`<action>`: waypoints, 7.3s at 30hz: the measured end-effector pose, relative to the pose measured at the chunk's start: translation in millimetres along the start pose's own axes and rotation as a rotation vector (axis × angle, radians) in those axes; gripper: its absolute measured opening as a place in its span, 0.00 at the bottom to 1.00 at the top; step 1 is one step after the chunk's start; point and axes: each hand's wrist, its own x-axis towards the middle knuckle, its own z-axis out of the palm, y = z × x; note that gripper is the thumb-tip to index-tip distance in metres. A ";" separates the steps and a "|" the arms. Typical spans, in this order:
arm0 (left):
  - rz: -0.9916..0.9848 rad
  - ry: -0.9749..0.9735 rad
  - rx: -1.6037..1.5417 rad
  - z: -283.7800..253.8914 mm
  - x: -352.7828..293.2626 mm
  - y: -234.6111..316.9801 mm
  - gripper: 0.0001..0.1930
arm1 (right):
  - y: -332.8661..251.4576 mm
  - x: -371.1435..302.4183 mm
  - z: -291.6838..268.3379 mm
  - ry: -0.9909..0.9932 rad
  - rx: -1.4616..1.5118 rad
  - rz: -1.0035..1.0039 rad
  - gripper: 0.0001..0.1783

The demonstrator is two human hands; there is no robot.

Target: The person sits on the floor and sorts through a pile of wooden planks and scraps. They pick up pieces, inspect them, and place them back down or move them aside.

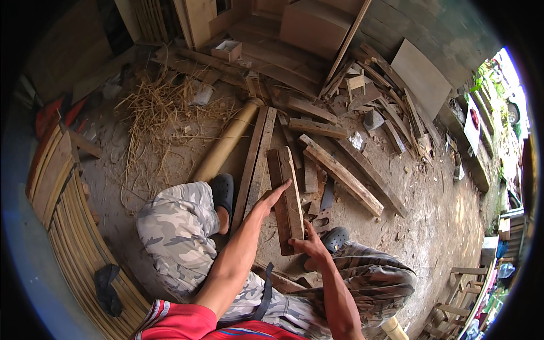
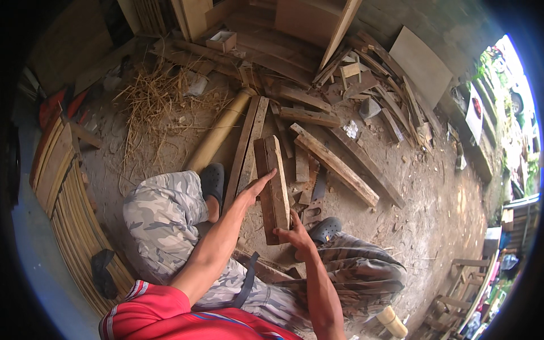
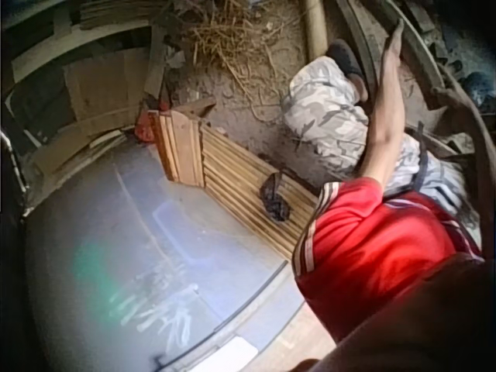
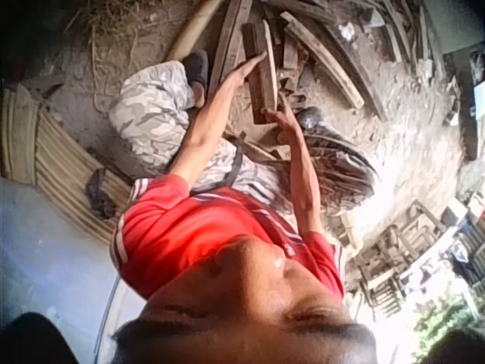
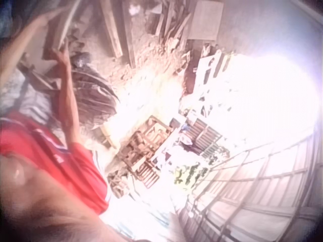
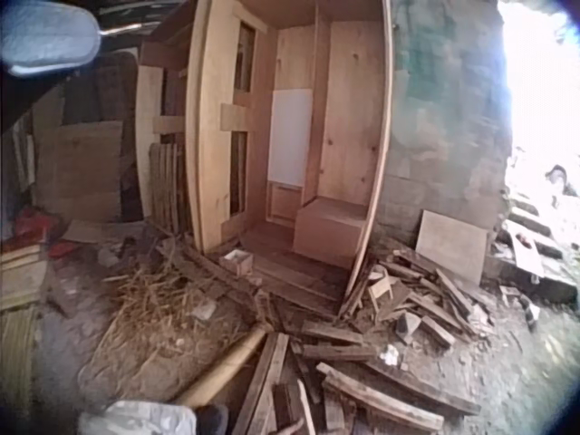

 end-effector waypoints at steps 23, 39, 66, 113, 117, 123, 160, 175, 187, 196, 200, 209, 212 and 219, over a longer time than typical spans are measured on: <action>-0.007 0.437 0.264 5.0 3.4 -36.1 0.37 | 62.1 18.0 10.8 0.137 -0.517 -0.145 0.53; 0.152 -0.226 -0.477 6.3 -4.4 -26.0 0.28 | 28.8 36.1 13.5 0.109 -0.105 -0.305 0.58; 0.316 -0.398 -0.744 -23.3 -15.8 -35.3 0.45 | 0.0 21.2 23.6 -0.265 0.319 0.019 0.57; 0.273 -0.426 -0.647 -19.5 0.1 -47.8 0.46 | 8.6 12.9 19.7 -0.267 0.332 0.011 0.57; 0.172 -0.310 -0.637 -21.5 -5.1 -33.5 0.36 | 11.2 14.4 16.2 -0.182 0.243 -0.014 0.54; 0.017 -0.291 -0.481 -21.0 7.0 -34.3 0.25 | 40.0 30.3 19.5 -0.063 0.109 -0.028 0.53; -0.100 0.844 0.684 6.3 14.6 -131.8 0.64 | 99.5 19.2 4.7 0.047 -0.666 0.092 0.38; -0.345 0.894 0.851 31.7 36.0 -111.0 0.53 | 114.6 10.1 -9.7 0.068 -0.623 0.184 0.39; -0.215 0.790 1.148 59.1 24.5 -87.7 0.59 | 124.1 18.0 -19.9 0.108 -0.634 0.181 0.39; -0.144 0.474 1.312 51.9 -10.8 -116.3 0.57 | 148.8 51.8 -54.3 0.229 -0.678 0.321 0.33; -0.172 0.450 1.171 43.2 -20.2 -109.3 0.55 | 133.5 71.5 -55.6 0.384 -0.643 0.330 0.29; 0.001 0.332 1.244 24.3 -43.5 -123.3 0.53 | 108.1 112.6 -34.7 0.536 -0.791 0.183 0.38; 0.014 0.279 1.173 13.7 -41.1 -123.7 0.54 | 78.6 123.1 -25.6 0.506 -0.990 0.072 0.47; -0.059 0.176 1.168 11.9 -38.1 -107.3 0.55 | 59.5 160.8 -22.8 0.398 -1.014 0.211 0.54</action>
